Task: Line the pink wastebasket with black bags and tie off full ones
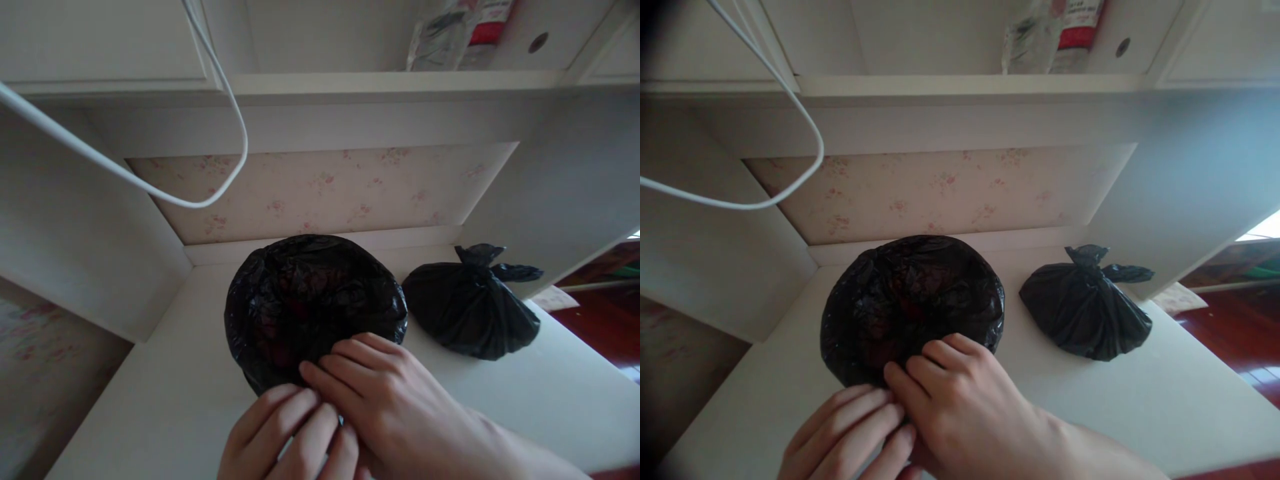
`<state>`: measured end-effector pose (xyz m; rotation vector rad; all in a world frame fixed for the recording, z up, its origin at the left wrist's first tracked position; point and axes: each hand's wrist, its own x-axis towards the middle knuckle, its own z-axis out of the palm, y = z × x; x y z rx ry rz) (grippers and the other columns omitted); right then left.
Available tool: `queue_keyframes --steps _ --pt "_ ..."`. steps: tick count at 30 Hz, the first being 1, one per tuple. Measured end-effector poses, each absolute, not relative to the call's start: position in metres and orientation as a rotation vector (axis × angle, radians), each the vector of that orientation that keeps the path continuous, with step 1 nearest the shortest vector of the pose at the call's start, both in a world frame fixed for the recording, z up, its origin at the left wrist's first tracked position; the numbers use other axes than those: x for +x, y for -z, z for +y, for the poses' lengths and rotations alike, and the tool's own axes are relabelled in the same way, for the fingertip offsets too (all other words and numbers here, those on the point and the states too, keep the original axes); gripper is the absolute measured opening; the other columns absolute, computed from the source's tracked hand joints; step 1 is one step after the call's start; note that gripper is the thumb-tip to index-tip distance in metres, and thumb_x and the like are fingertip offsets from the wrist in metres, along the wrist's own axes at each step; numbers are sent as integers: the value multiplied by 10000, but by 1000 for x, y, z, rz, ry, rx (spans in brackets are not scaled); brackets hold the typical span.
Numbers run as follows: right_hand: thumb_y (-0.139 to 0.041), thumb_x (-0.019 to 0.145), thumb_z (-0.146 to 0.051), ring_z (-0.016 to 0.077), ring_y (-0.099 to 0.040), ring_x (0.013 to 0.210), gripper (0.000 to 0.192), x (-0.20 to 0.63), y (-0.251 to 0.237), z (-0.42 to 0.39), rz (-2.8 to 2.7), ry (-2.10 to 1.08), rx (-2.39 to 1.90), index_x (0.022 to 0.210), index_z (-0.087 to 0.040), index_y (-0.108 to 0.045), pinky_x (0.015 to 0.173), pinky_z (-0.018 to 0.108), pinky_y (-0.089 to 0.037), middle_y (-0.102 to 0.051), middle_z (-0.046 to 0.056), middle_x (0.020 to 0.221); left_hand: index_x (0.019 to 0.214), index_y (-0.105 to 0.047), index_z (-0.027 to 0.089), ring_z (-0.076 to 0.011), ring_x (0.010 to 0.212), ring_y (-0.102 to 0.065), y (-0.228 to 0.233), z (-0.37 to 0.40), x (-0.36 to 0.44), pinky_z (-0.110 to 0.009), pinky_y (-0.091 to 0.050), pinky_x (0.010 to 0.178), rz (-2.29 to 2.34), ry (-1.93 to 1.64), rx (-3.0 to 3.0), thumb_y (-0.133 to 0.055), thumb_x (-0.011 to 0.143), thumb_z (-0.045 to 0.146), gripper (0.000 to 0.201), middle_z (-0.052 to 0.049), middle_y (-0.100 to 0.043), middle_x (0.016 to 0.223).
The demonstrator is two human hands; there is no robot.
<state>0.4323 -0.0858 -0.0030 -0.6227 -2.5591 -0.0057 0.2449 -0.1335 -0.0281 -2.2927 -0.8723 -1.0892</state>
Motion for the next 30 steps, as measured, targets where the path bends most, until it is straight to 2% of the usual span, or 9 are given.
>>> queue_keyframes --steps 5,13,15,17,19,21,26,28,30 --pt "-571 1031 -388 214 -707 1104 314 467 -23 -62 -2511 -79 -591 1219 -173 -702 1061 384 -534 -767 77 1193 1077 -708 127 -196 791 -750 38 -120 243 -368 -560 760 -966 1034 -2351 -552 1014 240 203 -59 -814 947" --pt "-557 1025 -482 287 -639 1293 433 479 -3 -16 -2657 -125 -600 1285 -170 -708 1180 558 -427 -727 131 1307 863 -667 157 -188 619 -662 39 -99 197 -347 -523 613 -828 1129 -2475 -527 967 178 176 -52 -716 701" --pt "-530 1012 -571 288 -688 1208 516 474 -5 -18 -2732 -153 -628 1276 -170 -718 1100 511 -495 -744 142 1266 841 -648 168 -191 615 -650 41 -94 184 -347 -525 604 -815 1131 -2486 -509 966 176 188 -52 -697 682" --pt "-512 987 -646 267 -765 917 555 467 -10 -22 -2854 -189 -694 1080 -176 -793 892 431 -573 -808 124 990 844 -637 170 -195 624 -646 43 -89 174 -355 -536 617 -813 1122 -2494 -490 965 164 191 -56 -692 686" --pt "-500 951 -717 241 -726 643 621 461 -15 -25 -2986 -215 -772 816 -190 -800 690 375 -544 -761 90 681 850 -630 170 -198 639 -647 44 -85 167 -368 -552 644 -807 1107 -2496 -474 959 149 191 -60 -692 702" --pt "-475 926 -770 236 -694 562 680 458 -18 -27 -3068 -239 -813 709 -200 -773 607 354 -497 -718 80 582 848 -624 169 -197 644 -644 44 -81 164 -375 -565 661 -785 1116 -2492 -476 941 129 179 -61 -691 706" --pt "-582 915 -714 240 -746 851 554 464 -26 -24 -2949 -377 -691 1024 -210 -784 765 349 -535 -795 73 890 843 -635 174 -204 695 -663 43 -70 145 -379 -595 670 -811 1186 -2478 -540 878 55 156 -60 -693 739" --pt "-675 866 -693 245 -722 1003 569 471 -28 -21 -2856 -387 -624 1127 -193 -754 907 365 -524 -782 87 1051 879 -666 184 -229 787 -698 45 -64 129 -411 -612 725 -862 1172 -2435 -592 870 55 149 -75 -731 848" --pt "-712 854 -666 245 -701 1028 564 476 -25 -21 -2820 -344 -608 1148 -185 -738 976 389 -496 -769 84 1054 928 -701 187 -256 894 -716 46 -62 117 -441 -610 799 -930 1143 -2368 -649 850 35 178 -97 -754 986"
